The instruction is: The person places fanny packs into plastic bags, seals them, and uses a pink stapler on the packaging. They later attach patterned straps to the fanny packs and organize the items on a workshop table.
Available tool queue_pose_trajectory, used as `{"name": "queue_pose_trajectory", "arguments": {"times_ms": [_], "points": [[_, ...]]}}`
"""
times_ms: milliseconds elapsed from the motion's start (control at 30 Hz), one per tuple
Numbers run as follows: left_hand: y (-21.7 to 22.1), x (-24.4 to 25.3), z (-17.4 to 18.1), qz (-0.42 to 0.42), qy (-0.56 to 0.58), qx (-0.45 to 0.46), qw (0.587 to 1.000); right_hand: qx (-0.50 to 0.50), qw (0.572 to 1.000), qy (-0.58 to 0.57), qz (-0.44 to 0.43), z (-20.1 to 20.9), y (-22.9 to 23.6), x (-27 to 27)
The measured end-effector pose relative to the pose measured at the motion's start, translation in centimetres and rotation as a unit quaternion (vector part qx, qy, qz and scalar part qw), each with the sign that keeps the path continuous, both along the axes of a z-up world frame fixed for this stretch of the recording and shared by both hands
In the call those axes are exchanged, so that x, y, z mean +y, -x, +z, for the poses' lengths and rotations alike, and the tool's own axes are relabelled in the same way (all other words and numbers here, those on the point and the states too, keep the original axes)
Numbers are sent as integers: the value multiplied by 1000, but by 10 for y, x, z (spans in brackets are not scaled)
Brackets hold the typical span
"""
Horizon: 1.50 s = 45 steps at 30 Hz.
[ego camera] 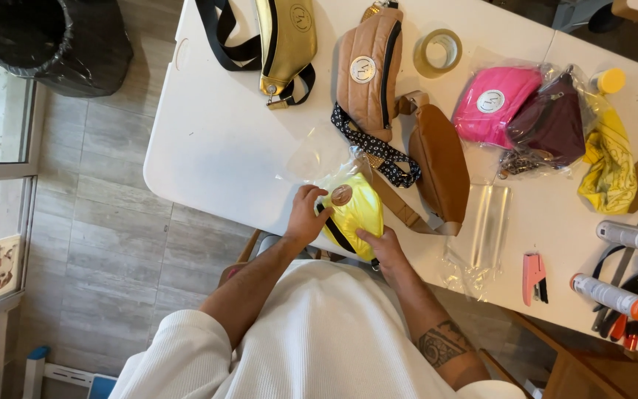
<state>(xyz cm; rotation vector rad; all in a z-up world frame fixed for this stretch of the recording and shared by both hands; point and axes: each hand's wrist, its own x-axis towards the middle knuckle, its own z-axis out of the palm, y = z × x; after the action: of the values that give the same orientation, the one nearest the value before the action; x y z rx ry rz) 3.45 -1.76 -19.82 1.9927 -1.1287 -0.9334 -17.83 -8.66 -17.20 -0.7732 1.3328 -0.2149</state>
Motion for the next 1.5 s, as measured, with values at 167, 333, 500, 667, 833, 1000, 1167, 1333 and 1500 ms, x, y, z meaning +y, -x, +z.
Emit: {"name": "queue_pose_trajectory", "arguments": {"times_ms": [167,333,500,667,833,1000,1167,1333,1500], "points": [[10,10,31,288,-115,276,910,-34,999,3,40,32,17,-4],[42,23,100,332,-114,535,769,-93,995,-21,22,59,42,9],[71,30,75,291,23,654,698,-212,977,-15,6,30,59,27],[67,28,47,230,37,576,783,-344,933,-74,-76,93,29,3],[102,13,76,196,4,515,834,-280,954,-58,-94,45,58,13],[115,3,38,119,7,470,874,-208,968,-25,-140,54,82,0],[95,-57,9,76,100,-113,986,-19,990,117,-75,64,111,-38],[90,-95,-12,-30,-55,-295,953,44,979,76,182,41,115,-89],[72,-69,-56,-45,123,-347,929,48,912,9,407,47,67,-126]]}}
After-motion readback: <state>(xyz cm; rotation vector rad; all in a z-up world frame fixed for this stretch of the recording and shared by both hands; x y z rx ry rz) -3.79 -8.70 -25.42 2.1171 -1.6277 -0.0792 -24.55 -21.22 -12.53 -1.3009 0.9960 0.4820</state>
